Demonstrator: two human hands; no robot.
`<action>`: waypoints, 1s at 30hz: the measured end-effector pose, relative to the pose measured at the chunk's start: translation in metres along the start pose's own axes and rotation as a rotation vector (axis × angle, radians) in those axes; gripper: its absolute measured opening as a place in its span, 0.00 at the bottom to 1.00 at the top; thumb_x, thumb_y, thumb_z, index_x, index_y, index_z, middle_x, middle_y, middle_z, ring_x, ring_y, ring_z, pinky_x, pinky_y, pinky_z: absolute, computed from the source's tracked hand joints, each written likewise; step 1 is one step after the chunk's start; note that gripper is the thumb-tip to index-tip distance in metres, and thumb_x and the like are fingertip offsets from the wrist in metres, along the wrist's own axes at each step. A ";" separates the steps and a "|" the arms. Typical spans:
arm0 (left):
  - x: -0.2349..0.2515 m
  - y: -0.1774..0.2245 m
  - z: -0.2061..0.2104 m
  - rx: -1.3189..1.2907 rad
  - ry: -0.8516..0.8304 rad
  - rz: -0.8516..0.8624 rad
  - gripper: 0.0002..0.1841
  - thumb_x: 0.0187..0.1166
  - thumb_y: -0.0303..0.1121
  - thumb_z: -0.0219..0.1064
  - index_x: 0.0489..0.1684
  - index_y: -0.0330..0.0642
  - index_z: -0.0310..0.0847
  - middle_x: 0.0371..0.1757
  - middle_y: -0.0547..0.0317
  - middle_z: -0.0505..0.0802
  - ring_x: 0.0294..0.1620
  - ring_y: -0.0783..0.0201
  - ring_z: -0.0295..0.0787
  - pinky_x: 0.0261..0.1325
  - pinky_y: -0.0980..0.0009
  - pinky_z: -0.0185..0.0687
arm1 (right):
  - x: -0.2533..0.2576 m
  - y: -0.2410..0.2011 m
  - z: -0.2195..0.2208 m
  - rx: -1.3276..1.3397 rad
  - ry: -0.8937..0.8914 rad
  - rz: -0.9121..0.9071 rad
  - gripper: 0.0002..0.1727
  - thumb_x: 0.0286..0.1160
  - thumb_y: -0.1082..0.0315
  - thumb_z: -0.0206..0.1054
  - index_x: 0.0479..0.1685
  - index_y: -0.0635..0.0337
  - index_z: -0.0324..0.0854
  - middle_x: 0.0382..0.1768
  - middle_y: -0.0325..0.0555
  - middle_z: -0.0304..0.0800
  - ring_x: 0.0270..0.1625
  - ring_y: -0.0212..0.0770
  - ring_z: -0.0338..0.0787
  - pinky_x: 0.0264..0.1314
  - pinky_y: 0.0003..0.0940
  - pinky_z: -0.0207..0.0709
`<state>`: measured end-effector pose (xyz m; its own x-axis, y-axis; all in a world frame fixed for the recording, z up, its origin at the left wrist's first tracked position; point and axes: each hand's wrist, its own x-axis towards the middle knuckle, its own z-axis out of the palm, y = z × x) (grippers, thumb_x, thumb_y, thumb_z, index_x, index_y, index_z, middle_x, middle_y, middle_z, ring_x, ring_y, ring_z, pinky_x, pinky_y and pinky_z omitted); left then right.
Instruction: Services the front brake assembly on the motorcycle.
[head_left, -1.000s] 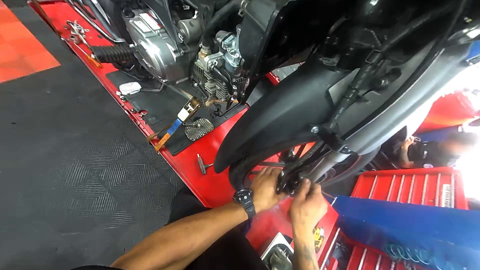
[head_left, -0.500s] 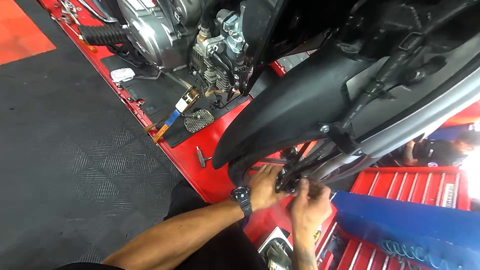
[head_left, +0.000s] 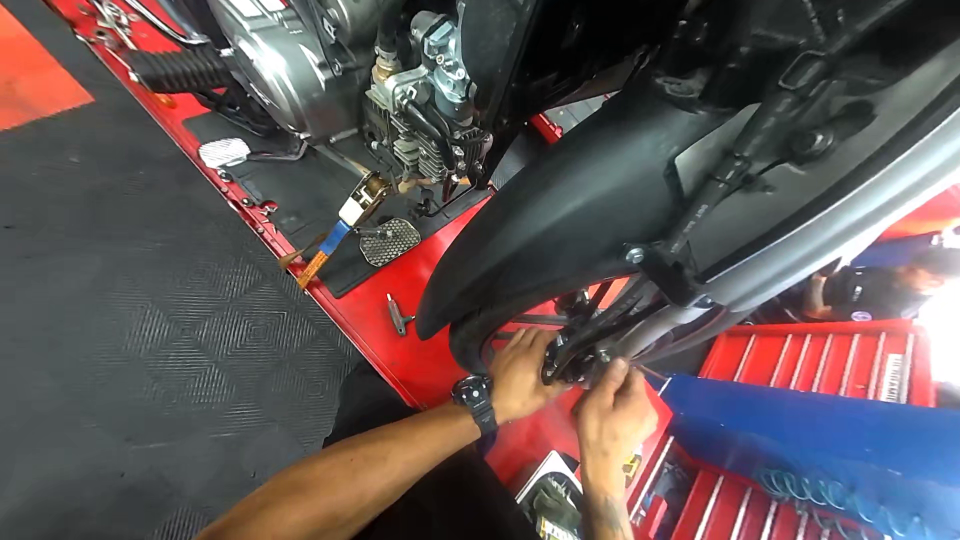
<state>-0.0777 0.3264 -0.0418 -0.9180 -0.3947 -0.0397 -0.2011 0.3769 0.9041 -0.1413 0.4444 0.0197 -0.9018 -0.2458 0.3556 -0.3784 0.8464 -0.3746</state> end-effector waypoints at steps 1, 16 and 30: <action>0.001 0.000 0.000 0.001 0.003 0.003 0.37 0.64 0.54 0.81 0.73 0.46 0.79 0.67 0.56 0.88 0.71 0.57 0.82 0.73 0.55 0.80 | -0.001 0.000 -0.003 0.036 -0.001 -0.025 0.20 0.86 0.53 0.59 0.45 0.63 0.84 0.28 0.44 0.89 0.30 0.40 0.90 0.34 0.45 0.84; 0.000 -0.003 -0.001 0.005 0.016 0.025 0.37 0.63 0.54 0.82 0.73 0.48 0.79 0.66 0.60 0.88 0.71 0.61 0.82 0.75 0.58 0.79 | -0.003 -0.001 0.003 0.048 0.012 0.028 0.25 0.91 0.49 0.49 0.34 0.57 0.82 0.19 0.39 0.82 0.23 0.40 0.85 0.27 0.46 0.77; 0.002 -0.009 0.001 0.078 0.021 0.021 0.37 0.62 0.59 0.79 0.71 0.48 0.82 0.66 0.61 0.90 0.71 0.63 0.83 0.76 0.55 0.80 | -0.008 0.005 0.012 0.041 0.058 0.036 0.26 0.86 0.44 0.56 0.37 0.58 0.85 0.30 0.45 0.88 0.34 0.48 0.90 0.35 0.52 0.83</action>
<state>-0.0781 0.3229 -0.0509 -0.9150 -0.4032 -0.0117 -0.2089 0.4489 0.8688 -0.1386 0.4451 0.0050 -0.9018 -0.1872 0.3896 -0.3555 0.8339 -0.4221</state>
